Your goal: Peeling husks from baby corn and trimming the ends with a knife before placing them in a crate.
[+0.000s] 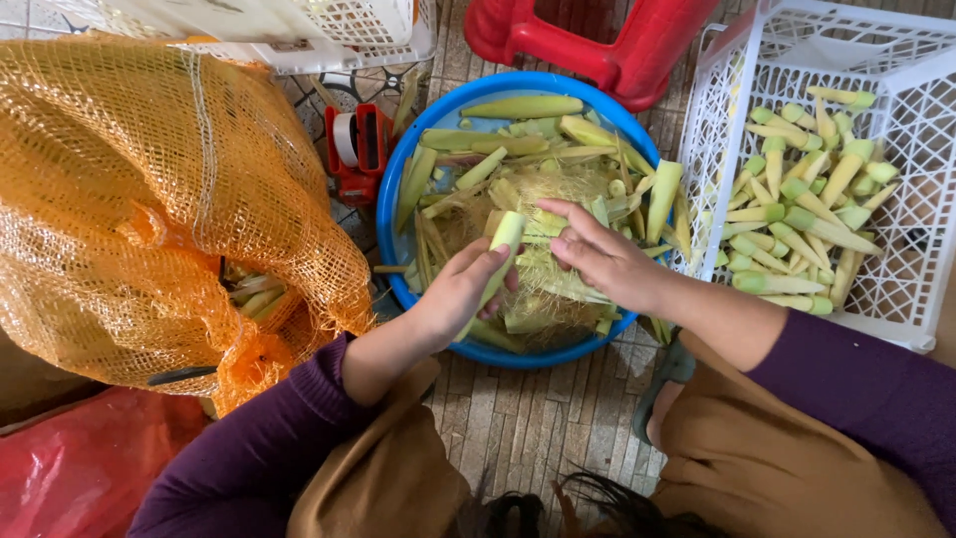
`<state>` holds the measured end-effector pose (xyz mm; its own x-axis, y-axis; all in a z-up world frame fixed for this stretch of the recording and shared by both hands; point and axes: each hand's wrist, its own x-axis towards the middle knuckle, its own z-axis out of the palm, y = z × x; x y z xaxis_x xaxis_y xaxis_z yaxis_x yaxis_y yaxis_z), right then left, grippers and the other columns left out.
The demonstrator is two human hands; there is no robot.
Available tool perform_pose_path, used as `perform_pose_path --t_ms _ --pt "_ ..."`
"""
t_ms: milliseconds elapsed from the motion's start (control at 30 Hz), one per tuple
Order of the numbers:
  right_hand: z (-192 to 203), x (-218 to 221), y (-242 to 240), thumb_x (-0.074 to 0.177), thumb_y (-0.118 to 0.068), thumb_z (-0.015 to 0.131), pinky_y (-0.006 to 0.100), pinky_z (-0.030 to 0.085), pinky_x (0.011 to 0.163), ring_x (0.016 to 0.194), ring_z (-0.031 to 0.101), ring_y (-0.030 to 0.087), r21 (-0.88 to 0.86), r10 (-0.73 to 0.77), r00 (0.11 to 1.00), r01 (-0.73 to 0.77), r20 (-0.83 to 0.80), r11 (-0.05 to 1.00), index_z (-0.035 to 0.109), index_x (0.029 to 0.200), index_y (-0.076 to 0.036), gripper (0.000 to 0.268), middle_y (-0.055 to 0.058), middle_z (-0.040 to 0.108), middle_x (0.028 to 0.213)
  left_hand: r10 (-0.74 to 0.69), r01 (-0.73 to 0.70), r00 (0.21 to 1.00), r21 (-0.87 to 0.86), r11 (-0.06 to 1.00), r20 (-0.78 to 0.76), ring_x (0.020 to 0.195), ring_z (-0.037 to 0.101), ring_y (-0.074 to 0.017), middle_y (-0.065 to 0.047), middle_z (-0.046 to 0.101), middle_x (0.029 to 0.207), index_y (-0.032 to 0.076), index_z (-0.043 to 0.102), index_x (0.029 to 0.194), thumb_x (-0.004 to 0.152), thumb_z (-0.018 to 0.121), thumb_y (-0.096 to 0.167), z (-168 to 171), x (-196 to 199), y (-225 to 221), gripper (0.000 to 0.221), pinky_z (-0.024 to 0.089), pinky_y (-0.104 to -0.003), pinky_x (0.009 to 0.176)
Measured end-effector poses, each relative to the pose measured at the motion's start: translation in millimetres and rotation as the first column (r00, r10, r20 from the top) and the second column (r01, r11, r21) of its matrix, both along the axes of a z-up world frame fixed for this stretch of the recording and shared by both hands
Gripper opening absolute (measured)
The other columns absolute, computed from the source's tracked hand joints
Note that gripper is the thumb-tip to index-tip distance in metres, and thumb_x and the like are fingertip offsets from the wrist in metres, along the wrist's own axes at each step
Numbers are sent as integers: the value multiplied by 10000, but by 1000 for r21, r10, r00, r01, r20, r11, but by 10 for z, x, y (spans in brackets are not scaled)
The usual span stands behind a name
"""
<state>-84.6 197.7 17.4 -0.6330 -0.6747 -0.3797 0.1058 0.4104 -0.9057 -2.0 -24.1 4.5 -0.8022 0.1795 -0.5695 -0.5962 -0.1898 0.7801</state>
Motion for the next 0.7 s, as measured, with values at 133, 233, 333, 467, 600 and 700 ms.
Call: perform_pose_path --t_ms 133,233,333,467,600,700 --pt "210 94 -44 1073 -239 363 230 401 478 487 416 113 -149 71 997 -66 24 987 267 1618 -133 564 45 498 666 -16 18 996 28 999 -84 538 514 -169 -187 604 858 1 562 1201 1086 437 311 67 -42 93 353 460 -281 452" --pt "239 116 -19 1074 -277 368 217 413 471 488 415 95 -131 90 996 -90 -5 987 195 1648 -159 611 11 471 640 3 2 994 40 999 -106 481 506 -171 -165 604 816 37 591 1140 1074 486 348 175 -33 115 335 447 -286 416" --pt "246 128 -24 1070 -227 369 223 399 451 457 398 96 -180 53 999 -52 -1 982 232 1633 -110 590 0 416 609 -7 19 995 127 992 -98 512 449 -128 -158 555 803 -5 545 1104 1067 433 307 404 -62 115 333 386 -242 411" --pt "176 139 1 1074 -169 357 198 369 465 464 383 66 -246 27 1000 -27 -4 969 229 1618 -103 563 -23 398 615 -48 58 997 181 982 -58 471 447 -105 -159 564 744 -46 579 1006 1062 356 331 522 -117 107 441 373 -222 373" --pt "92 136 45 1068 -168 372 182 346 462 468 373 56 -340 7 1000 2 27 940 241 1607 -102 559 -2 406 621 -88 95 995 174 980 -43 409 393 -109 -110 499 591 -38 622 821 1050 295 317 710 -150 120 534 339 -217 350" --pt "106 143 29 1049 -163 398 167 353 431 432 384 54 -384 9 1000 -4 11 923 257 1591 -89 565 0 420 593 -95 106 994 226 968 -57 475 454 -105 -132 521 731 -10 536 1002 1049 300 286 573 -99 118 381 378 -208 362"
